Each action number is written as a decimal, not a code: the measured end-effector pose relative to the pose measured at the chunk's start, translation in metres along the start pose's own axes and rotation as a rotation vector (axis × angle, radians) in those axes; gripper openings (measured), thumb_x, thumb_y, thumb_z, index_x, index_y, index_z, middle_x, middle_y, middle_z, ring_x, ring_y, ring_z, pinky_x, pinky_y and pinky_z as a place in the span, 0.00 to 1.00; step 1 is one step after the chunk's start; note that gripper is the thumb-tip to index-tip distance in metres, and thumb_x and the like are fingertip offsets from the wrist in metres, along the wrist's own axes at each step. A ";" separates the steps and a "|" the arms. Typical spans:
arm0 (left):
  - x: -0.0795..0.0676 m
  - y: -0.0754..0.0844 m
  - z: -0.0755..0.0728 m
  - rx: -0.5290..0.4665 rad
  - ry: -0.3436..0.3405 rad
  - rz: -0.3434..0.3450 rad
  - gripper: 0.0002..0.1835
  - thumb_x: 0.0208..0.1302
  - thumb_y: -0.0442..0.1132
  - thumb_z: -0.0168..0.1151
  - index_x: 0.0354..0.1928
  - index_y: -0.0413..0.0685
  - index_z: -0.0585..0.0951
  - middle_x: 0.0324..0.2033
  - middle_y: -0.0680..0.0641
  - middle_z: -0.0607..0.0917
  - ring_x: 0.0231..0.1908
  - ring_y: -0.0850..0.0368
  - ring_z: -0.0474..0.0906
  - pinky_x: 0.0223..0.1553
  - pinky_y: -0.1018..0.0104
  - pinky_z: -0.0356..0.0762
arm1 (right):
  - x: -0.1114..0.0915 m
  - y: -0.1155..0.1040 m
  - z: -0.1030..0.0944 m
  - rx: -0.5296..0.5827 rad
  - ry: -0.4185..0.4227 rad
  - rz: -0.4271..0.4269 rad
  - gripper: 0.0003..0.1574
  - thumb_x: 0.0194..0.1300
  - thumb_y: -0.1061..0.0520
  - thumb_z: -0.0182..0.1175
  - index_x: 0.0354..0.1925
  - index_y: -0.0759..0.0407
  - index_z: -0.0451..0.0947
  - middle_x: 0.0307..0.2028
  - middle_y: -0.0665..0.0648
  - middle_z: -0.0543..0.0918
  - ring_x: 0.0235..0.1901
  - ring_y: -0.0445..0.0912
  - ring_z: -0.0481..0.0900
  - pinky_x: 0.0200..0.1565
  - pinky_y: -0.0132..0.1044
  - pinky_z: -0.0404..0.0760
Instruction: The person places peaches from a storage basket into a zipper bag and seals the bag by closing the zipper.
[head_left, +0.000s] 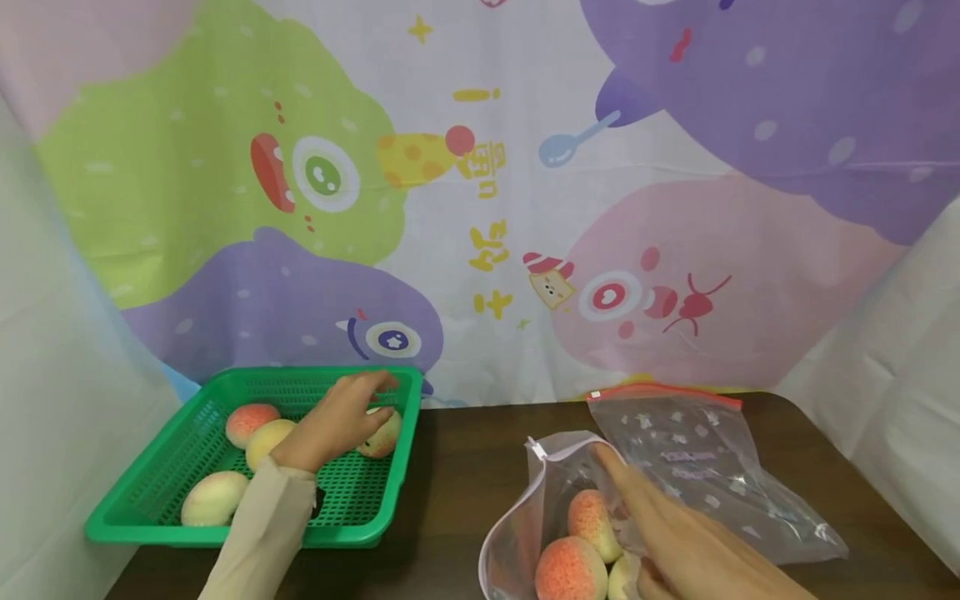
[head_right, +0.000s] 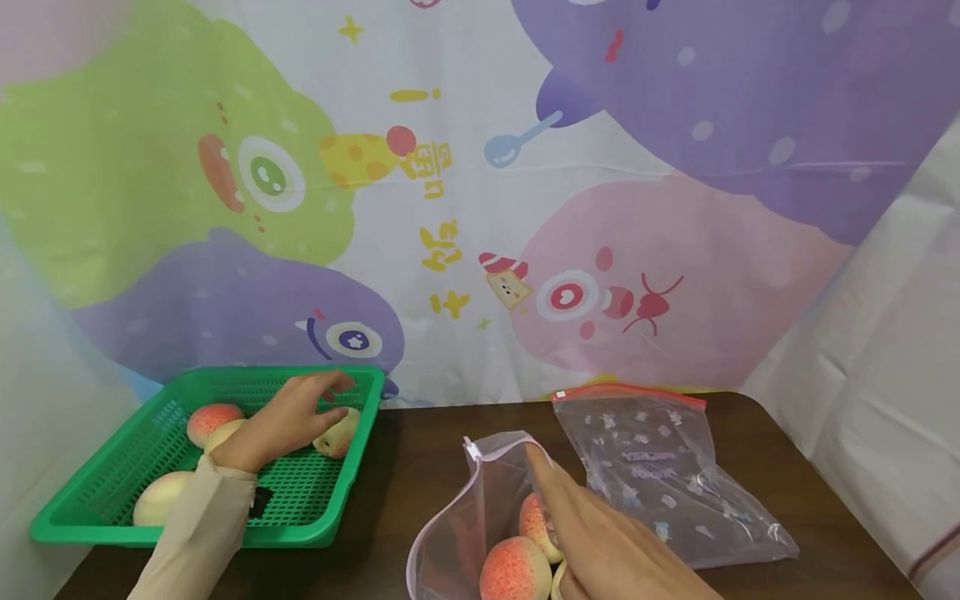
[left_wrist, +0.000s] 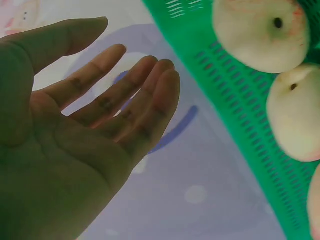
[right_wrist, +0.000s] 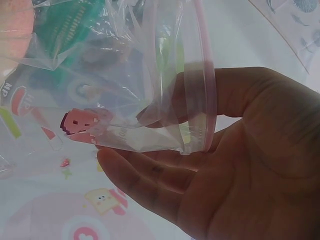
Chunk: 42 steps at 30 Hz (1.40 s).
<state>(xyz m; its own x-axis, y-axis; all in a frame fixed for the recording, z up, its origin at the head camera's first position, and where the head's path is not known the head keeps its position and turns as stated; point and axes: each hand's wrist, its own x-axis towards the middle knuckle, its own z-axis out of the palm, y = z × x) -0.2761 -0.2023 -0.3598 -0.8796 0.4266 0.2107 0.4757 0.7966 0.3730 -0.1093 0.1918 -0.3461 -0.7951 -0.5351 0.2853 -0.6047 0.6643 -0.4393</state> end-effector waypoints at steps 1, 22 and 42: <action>0.000 -0.003 0.002 -0.007 -0.004 -0.005 0.17 0.67 0.33 0.62 0.57 0.36 0.78 0.54 0.37 0.81 0.51 0.39 0.80 0.49 0.46 0.79 | 0.000 -0.001 0.000 -0.014 0.009 -0.007 0.67 0.47 0.70 0.57 0.80 0.43 0.40 0.55 0.47 0.70 0.34 0.34 0.68 0.26 0.27 0.67; 0.001 -0.023 0.024 -0.023 -0.148 -0.074 0.25 0.54 0.29 0.63 0.57 0.32 0.77 0.52 0.32 0.79 0.46 0.42 0.74 0.42 0.52 0.75 | 0.001 -0.007 -0.007 0.147 -0.168 0.159 0.64 0.60 0.64 0.60 0.79 0.31 0.34 0.25 0.37 0.66 0.17 0.29 0.61 0.18 0.27 0.63; -0.003 -0.017 0.028 0.087 -0.251 -0.272 0.32 0.51 0.40 0.75 0.57 0.34 0.74 0.52 0.30 0.76 0.52 0.32 0.72 0.52 0.38 0.71 | -0.003 -0.001 0.000 0.042 -0.072 0.041 0.68 0.49 0.71 0.56 0.80 0.39 0.38 0.43 0.40 0.71 0.25 0.30 0.66 0.24 0.26 0.68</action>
<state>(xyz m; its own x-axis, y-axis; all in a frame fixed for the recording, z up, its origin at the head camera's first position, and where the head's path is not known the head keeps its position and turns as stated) -0.2816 -0.2057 -0.3919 -0.9534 0.2777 -0.1178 0.2316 0.9241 0.3040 -0.1064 0.1926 -0.3468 -0.8132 -0.5447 0.2050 -0.5677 0.6648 -0.4856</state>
